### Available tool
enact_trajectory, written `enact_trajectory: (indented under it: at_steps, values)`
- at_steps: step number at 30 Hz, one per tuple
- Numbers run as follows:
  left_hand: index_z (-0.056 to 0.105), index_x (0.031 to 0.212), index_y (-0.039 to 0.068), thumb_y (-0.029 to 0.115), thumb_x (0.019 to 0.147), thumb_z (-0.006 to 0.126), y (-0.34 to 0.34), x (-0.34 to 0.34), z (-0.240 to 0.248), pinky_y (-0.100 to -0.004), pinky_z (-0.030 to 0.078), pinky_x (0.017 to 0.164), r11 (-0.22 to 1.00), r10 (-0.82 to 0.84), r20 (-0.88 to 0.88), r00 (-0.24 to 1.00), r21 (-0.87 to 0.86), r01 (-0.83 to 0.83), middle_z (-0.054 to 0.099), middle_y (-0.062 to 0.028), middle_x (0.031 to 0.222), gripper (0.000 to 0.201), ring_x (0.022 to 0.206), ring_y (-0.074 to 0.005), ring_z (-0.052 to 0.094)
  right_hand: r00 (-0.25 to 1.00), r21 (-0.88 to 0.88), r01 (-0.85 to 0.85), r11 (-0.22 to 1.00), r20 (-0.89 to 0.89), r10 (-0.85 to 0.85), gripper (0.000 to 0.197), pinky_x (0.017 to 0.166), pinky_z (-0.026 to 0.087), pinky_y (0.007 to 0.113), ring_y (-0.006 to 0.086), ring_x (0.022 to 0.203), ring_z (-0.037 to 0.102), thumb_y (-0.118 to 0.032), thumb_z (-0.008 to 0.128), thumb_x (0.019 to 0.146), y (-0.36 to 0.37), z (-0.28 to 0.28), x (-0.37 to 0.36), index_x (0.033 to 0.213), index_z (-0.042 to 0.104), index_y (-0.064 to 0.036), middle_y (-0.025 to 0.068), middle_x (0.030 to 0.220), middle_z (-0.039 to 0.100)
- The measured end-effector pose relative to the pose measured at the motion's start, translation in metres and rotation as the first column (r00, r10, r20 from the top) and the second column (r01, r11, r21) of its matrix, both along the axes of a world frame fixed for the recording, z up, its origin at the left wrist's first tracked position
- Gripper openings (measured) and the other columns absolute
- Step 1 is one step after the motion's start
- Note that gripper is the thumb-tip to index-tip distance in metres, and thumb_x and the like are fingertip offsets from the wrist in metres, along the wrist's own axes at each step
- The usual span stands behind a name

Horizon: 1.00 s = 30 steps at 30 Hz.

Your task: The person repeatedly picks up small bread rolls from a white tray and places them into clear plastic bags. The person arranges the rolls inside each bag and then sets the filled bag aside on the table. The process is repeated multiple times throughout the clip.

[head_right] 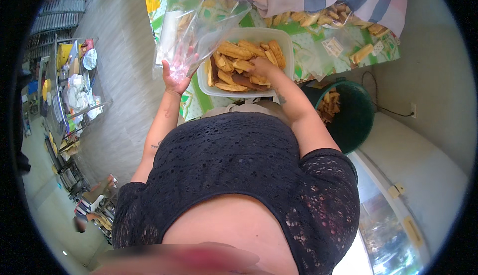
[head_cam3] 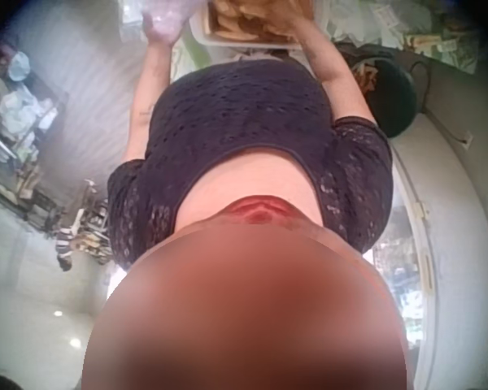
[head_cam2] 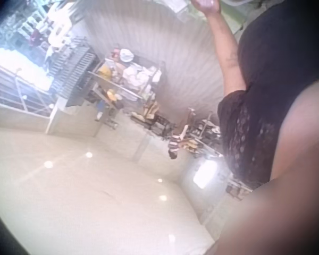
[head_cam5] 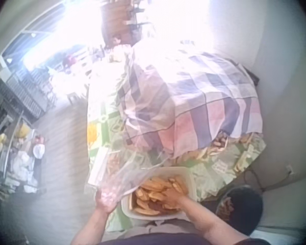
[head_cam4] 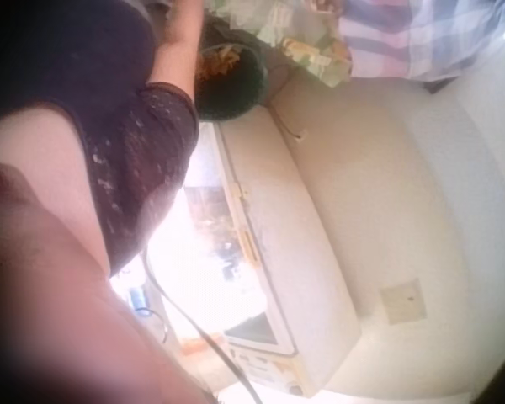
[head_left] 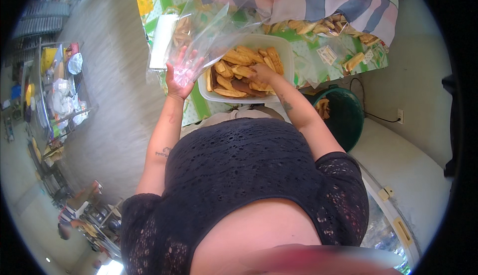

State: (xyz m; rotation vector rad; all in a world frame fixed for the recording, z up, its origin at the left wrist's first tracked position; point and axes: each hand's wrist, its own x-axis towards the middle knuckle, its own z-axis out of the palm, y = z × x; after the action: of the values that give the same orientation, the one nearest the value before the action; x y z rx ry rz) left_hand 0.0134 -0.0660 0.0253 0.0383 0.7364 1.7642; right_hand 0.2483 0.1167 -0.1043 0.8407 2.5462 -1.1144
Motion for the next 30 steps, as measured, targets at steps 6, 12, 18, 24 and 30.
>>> enact_trajectory:
  at_steps: [6, 12, 18, 24, 30]
  values:
    - [0.03, 0.139, 0.015, 0.057, 0.068, 0.07, -0.002, -0.008, 0.011, -0.0491, 0.032, 0.104, 0.999, -0.035, -0.023, 0.999, 0.026, 0.035, 0.037, -0.0136, 0.134, 0.092, 0.123, -0.0394, 0.038, 0.981, -0.162, 0.089, 0.983, 0.186, -0.058, 0.068, 0.091, 0.041, 0.037, 0.0335, 0.108, 0.052, -0.028, 0.075, 0.069, -0.016, 0.01, -0.011, 0.125, 0.045, -0.003, 0.0208, 0.118, 0.053]
    - [0.028, 0.14, 0.015, 0.06, 0.067, 0.068, -0.003, -0.016, 0.018, -0.0488, 0.033, 0.103, 1.0, -0.016, -0.049, 0.999, 0.007, 0.016, 0.036, -0.0141, 0.135, 0.095, 0.122, -0.0382, 0.039, 0.987, -0.399, 0.077, 0.914, -0.1, -0.127, 0.074, 0.092, 0.041, 0.036, 0.0335, 0.11, 0.051, -0.022, 0.078, 0.062, 0.022, 0.014, -0.04, 0.125, 0.043, -0.0016, 0.0212, 0.116, 0.054]
    - [0.027, 0.141, 0.015, 0.06, 0.066, 0.069, -0.003, -0.02, 0.02, -0.049, 0.035, 0.101, 1.0, -0.016, -0.036, 0.999, -0.01, 0.015, 0.036, -0.0152, 0.135, 0.096, 0.119, -0.0383, 0.043, 0.981, -0.018, 0.107, 0.994, 0.163, -0.103, 0.084, 0.095, 0.039, 0.039, 0.0331, 0.114, 0.049, -0.033, 0.08, 0.061, 0.015, -0.007, -0.089, 0.128, 0.04, -0.0019, 0.0198, 0.125, 0.049]
    - [0.027, 0.141, 0.015, 0.06, 0.067, 0.069, 0.006, -0.017, 0.017, -0.0482, 0.038, 0.099, 0.999, -0.05, -0.023, 0.999, 0.021, 0.05, 0.034, -0.0155, 0.135, 0.096, 0.117, -0.0377, 0.044, 0.972, -0.023, 0.191, 0.981, 0.144, -0.186, 0.095, 0.098, 0.037, 0.042, 0.0355, 0.118, 0.045, -0.041, 0.08, 0.057, -0.011, -0.007, -0.058, 0.131, 0.036, -0.0005, 0.0205, 0.124, 0.049]
    - [0.027, 0.141, 0.016, 0.06, 0.067, 0.069, 0.021, -0.011, 0.009, -0.0477, 0.04, 0.097, 0.991, -0.13, 0.01, 0.991, 0.022, 0.13, 0.033, -0.0159, 0.135, 0.095, 0.117, -0.0374, 0.044, 0.993, -0.164, 0.103, 0.981, 0.073, -0.092, 0.11, 0.1, 0.036, 0.039, 0.0361, 0.12, 0.043, -0.042, 0.082, 0.053, 0.004, -0.013, -0.043, 0.137, 0.024, -0.0007, 0.0239, 0.131, 0.042]
